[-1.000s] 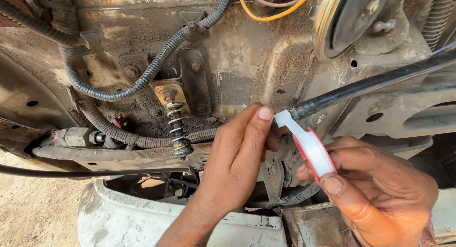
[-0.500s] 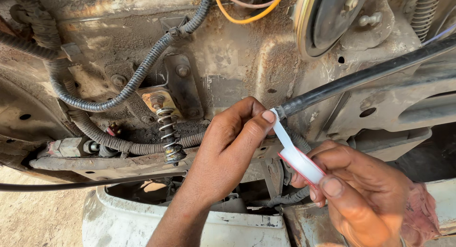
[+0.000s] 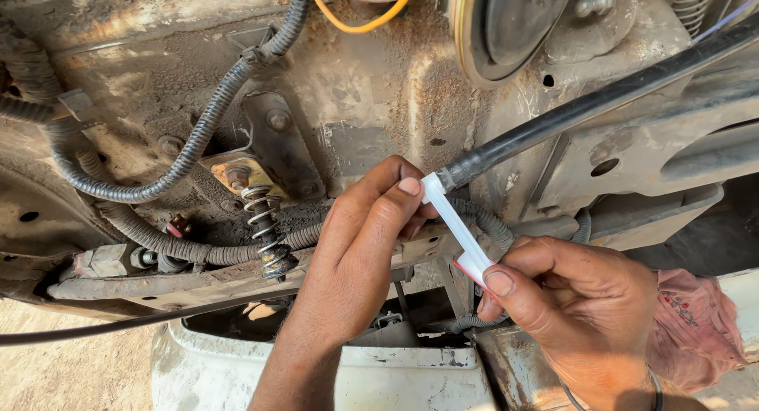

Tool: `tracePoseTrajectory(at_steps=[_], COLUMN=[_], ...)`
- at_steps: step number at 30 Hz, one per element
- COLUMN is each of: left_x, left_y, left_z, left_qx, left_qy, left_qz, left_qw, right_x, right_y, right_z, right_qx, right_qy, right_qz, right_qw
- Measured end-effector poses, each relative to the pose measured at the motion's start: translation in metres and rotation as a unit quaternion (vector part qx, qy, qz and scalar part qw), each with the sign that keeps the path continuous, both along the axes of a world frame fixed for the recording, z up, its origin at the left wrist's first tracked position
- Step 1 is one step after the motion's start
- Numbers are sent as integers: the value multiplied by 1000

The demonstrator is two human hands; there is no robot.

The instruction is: The person removes a small white connector from a hydraulic pump, then retrieves a roll of white sealing tape from a bucket of tools. They wrap the tape around the end of a black hydraulic hose and prepare to reattach the connector.

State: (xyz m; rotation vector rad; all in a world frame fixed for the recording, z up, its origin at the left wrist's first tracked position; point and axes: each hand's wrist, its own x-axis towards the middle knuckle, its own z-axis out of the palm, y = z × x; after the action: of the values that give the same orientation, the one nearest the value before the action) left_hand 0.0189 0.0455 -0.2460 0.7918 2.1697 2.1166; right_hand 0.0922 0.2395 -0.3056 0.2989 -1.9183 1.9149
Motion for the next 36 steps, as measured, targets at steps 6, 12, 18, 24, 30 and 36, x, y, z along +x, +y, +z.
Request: tracePoseTrajectory(at_steps=[6, 12, 18, 24, 30, 36], left_x=[6, 25, 43, 56, 66, 67], left_y=[3, 1, 3, 9, 17, 20], left_z=[2, 13, 23, 23, 20, 16], left_qx=[38, 34, -61, -69, -71, -66], left_qy=[-12, 9, 15, 78, 66, 34], left_qz=[-10, -23, 28, 56, 95, 101], left_qw=[999, 999, 998, 993, 991, 992], right_x=[-4, -12, -28, -42, -55, -71], right_y=[-3, -6, -14, -23, -37, -37], right_z=[-8, -14, -15, -2, 13, 12], right_qx=[-27, 5, 16, 43, -40, -31], right_qy=[-51, 9, 82, 135, 157, 234], right_qz=[-39, -69, -68, -90, -9, -13], right_qw=[998, 998, 994, 986, 987, 972])
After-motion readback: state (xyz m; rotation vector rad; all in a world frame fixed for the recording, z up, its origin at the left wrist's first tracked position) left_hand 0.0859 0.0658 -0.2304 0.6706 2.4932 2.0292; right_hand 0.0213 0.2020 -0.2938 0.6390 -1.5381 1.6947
